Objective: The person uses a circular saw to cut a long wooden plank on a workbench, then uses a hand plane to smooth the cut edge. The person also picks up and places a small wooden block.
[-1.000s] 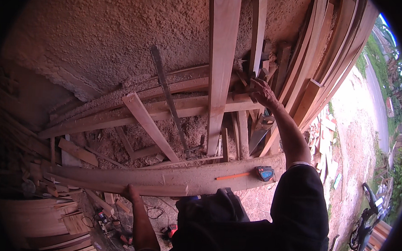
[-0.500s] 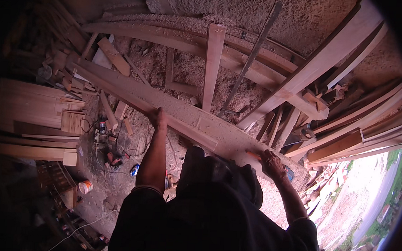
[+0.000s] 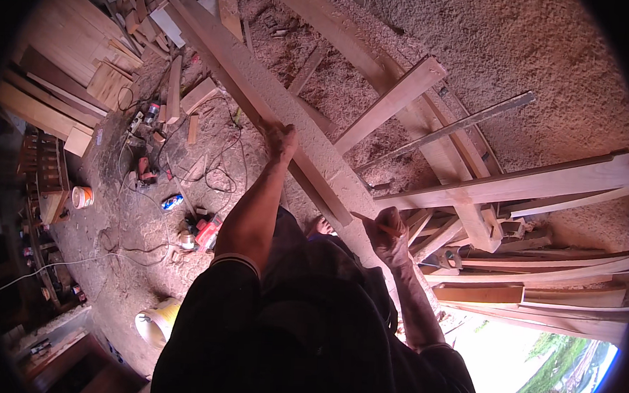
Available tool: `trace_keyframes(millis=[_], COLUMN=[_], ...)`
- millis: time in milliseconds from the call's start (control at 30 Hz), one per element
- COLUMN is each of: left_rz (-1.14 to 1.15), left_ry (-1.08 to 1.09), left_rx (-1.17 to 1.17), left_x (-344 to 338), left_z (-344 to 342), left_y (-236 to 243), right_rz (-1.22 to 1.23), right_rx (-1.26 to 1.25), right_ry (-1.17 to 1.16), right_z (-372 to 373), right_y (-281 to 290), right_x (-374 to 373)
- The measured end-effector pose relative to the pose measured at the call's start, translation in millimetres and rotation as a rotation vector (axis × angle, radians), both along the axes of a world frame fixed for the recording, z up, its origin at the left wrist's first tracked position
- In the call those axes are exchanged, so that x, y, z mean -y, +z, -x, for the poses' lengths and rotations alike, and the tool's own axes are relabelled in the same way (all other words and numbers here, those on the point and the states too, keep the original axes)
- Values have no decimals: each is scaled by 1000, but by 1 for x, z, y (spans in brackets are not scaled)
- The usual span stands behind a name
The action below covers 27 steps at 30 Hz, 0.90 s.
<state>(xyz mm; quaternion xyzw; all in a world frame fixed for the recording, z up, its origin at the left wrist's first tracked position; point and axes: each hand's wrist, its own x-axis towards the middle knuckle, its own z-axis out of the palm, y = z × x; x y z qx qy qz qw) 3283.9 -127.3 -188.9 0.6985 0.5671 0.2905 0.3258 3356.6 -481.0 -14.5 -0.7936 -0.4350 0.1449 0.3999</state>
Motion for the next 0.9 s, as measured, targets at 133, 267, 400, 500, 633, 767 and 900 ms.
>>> trace_keyframes(millis=[133,267,400,500,633,767,900], left_rz=[-34,316,233,294,278,191,226], left_ry=[44,32,30,22,35,44,42], left_rx=[61,149,126,148,123,132,116], left_x=[7,9,9,10,13,15,13], left_z=[-4,-3,-4,-4,-2,-4,-3], left_y=[10,17,27,37,45,44,42], right_rz=[-32,-83,-12,-21,-41,-17,16], right_rx=[-65,6,-28,-47,-62,-129,-176], right_ry=[153,206,278,304,316,311,315], right_z=[1,-2,-4,-5,-7,-10,-11], right_y=[12,13,13,15,16,14,14], right_x=[-31,-34,-29,-29,-28,-28,-33])
